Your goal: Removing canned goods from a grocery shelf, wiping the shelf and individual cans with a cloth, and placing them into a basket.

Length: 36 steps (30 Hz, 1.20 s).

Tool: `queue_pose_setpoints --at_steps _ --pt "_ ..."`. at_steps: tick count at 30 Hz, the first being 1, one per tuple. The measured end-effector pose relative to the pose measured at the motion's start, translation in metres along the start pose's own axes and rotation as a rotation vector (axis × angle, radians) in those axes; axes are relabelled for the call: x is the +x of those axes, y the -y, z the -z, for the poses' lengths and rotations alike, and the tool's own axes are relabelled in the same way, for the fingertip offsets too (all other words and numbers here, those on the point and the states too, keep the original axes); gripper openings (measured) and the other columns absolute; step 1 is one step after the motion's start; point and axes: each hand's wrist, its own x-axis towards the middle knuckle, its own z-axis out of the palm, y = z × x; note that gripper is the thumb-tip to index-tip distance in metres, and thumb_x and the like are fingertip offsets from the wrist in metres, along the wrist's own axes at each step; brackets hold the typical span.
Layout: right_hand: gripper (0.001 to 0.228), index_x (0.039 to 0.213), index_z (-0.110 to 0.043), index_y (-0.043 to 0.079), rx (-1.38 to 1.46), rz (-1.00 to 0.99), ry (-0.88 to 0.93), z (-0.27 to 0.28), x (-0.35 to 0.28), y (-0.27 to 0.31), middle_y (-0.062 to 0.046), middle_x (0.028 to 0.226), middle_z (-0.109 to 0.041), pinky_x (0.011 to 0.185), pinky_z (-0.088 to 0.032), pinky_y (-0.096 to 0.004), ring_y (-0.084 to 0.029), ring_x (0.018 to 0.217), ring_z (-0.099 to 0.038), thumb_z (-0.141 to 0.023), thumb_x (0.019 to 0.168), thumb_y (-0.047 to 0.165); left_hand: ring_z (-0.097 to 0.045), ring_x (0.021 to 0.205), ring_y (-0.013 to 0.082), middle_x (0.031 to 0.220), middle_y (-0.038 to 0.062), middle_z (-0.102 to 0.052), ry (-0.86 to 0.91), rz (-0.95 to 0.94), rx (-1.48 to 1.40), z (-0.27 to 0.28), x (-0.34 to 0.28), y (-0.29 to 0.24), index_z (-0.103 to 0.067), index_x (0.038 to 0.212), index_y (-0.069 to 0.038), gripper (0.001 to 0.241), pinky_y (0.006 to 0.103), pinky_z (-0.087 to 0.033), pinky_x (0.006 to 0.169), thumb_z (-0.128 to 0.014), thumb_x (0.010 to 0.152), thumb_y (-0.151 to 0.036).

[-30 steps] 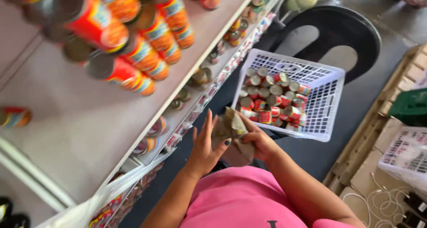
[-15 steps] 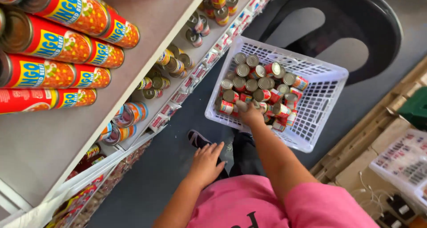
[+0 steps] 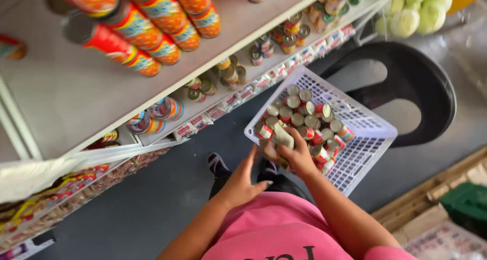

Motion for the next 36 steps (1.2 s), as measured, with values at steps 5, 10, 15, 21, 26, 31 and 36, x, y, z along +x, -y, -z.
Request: queue_pose_setpoints --at_steps 5,10,15,21,26,31,36 --pt "0.058 0.144 -0.042 0.003 0.021 0.332 0.057 -0.041 -0.083 0.1 -0.016 0.127 -0.064 0.09 -0.054 -0.031 -0.023 0.108 -0.064 -0.064 0.091 0.006 -0.044 0.143 0.0451 0.157 0.028 -0.032 -0.302 -0.335 -0.218 0.017 0.004 -0.071 -0.017 0.157 -0.004 0.108 0.0475 -0.041 0.115 -0.082 0.071 -0.001" --pt "0.065 0.15 -0.04 0.0 -0.351 0.643 0.238 -0.036 -0.127 0.15 -0.021 0.139 -0.05 0.107 -0.04 -0.04 -0.032 0.124 -0.051 -0.053 0.086 0.006 -0.06 0.127 0.0336 0.144 0.019 -0.053 -0.406 -0.345 -0.292 0.059 -0.029 -0.116 -0.035 0.149 -0.006 0.085 0.0399 -0.049 0.106 -0.075 0.074 -0.003" --pt "0.055 0.147 -0.047 0.004 -0.405 0.997 0.368 -0.033 -0.139 0.152 -0.031 0.163 -0.026 0.12 -0.033 -0.056 -0.049 0.149 -0.035 -0.053 0.099 0.03 -0.067 0.113 0.0347 0.13 0.017 -0.062 -0.463 -0.308 -0.186 0.068 -0.058 -0.118 -0.044 0.142 -0.008 0.08 0.0416 -0.053 0.096 -0.08 0.071 -0.011" --pt "0.032 0.111 -0.074 0.004 -0.015 0.853 0.657 -0.022 -0.137 0.155 -0.023 0.158 -0.039 0.118 -0.04 -0.053 -0.045 0.144 -0.045 -0.072 0.083 0.02 -0.069 0.097 0.0232 0.119 0.013 -0.07 -0.476 -0.407 -0.437 0.058 -0.078 -0.101 -0.052 0.134 -0.002 0.079 0.0345 -0.057 0.088 -0.089 0.065 -0.01" --pt "0.04 0.105 -0.074 0.006 -0.376 1.258 0.381 -0.029 -0.141 0.162 -0.028 0.139 -0.053 0.112 -0.045 -0.059 -0.046 0.13 -0.052 -0.068 0.074 0.031 -0.069 0.1 0.0192 0.12 0.01 -0.07 -0.328 -0.465 -0.542 0.073 -0.097 -0.109 -0.059 0.132 -0.005 0.074 0.0326 -0.057 0.09 -0.09 0.065 -0.007" --pt "0.045 0.113 -0.07 0.005 -0.533 1.259 0.378 -0.045 -0.154 0.171 -0.033 0.161 -0.03 0.127 -0.025 -0.069 -0.055 0.155 -0.026 -0.057 0.091 0.041 -0.067 0.098 0.0235 0.119 0.01 -0.068 -0.362 -0.419 -0.377 0.073 -0.096 -0.107 -0.057 0.133 -0.005 0.078 0.0342 -0.055 0.088 -0.089 0.062 -0.01" --pt "0.041 0.099 -0.068 0.007 -0.452 1.191 0.49 -0.042 -0.158 0.182 -0.031 0.162 -0.028 0.13 -0.015 -0.072 -0.056 0.159 -0.014 -0.06 0.093 0.047 -0.071 0.096 0.0263 0.117 0.01 -0.071 -0.499 -0.408 -0.221 0.061 -0.089 -0.114 -0.055 0.136 -0.008 0.083 0.0357 -0.057 0.086 -0.091 0.061 -0.016"
